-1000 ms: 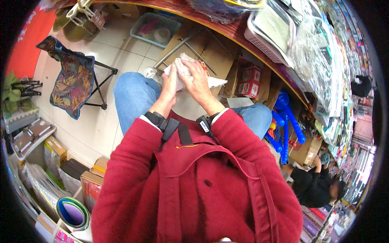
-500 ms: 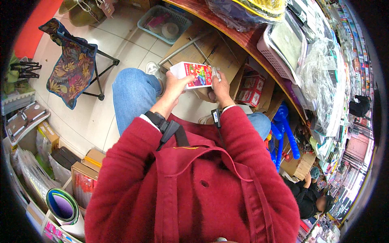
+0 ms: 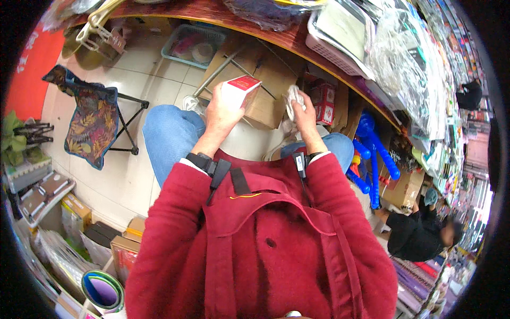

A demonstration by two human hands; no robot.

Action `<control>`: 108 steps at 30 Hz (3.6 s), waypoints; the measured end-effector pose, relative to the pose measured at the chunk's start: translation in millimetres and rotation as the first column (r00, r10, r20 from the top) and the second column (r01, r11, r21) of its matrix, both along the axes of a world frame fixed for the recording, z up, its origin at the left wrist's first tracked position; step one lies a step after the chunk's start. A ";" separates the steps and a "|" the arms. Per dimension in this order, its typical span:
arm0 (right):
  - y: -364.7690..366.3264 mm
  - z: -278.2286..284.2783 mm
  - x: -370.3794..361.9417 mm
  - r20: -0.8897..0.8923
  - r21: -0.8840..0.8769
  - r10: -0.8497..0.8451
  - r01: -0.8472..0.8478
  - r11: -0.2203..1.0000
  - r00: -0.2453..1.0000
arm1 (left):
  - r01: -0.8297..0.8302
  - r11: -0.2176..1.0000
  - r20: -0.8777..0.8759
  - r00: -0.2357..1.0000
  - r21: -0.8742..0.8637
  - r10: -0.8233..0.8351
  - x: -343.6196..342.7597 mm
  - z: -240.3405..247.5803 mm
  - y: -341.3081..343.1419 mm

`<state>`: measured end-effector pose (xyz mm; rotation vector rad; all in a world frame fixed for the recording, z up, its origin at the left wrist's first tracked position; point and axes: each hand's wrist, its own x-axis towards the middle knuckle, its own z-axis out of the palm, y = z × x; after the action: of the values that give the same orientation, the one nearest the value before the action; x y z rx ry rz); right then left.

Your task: The person sits on the floor and wipes the surfaces of several small rectangular boxes with a cloth. They rotate each box to clean multiple sides, then place it back into a cardboard box. The person also wipes the interior of the cardboard box and a metal frame before returning the cloth to a basket.

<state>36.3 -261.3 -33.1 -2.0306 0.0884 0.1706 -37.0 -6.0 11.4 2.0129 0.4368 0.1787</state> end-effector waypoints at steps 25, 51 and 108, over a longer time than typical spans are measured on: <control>103.5 -29.8 64.7 -0.125 -0.223 0.144 -0.169 0.960 0.982 | 0.157 0.978 -0.140 0.981 0.139 -0.138 -16.1 -17.4 2.0; 61.7 21.9 -37.9 0.350 0.108 0.049 -0.092 0.990 0.935 | -0.438 0.014 -0.434 0.895 -0.899 0.103 -7.5 -33.0 18.8; 23.5 -62.1 43.7 -0.474 0.617 0.224 0.140 0.774 0.852 | -0.503 0.072 -0.506 0.861 -0.861 -0.044 -15.4 -47.2 25.4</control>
<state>80.0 -237.8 -95.2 -1.2504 0.2883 0.6981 -52.4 19.4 -35.8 0.4926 0.8786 -0.3300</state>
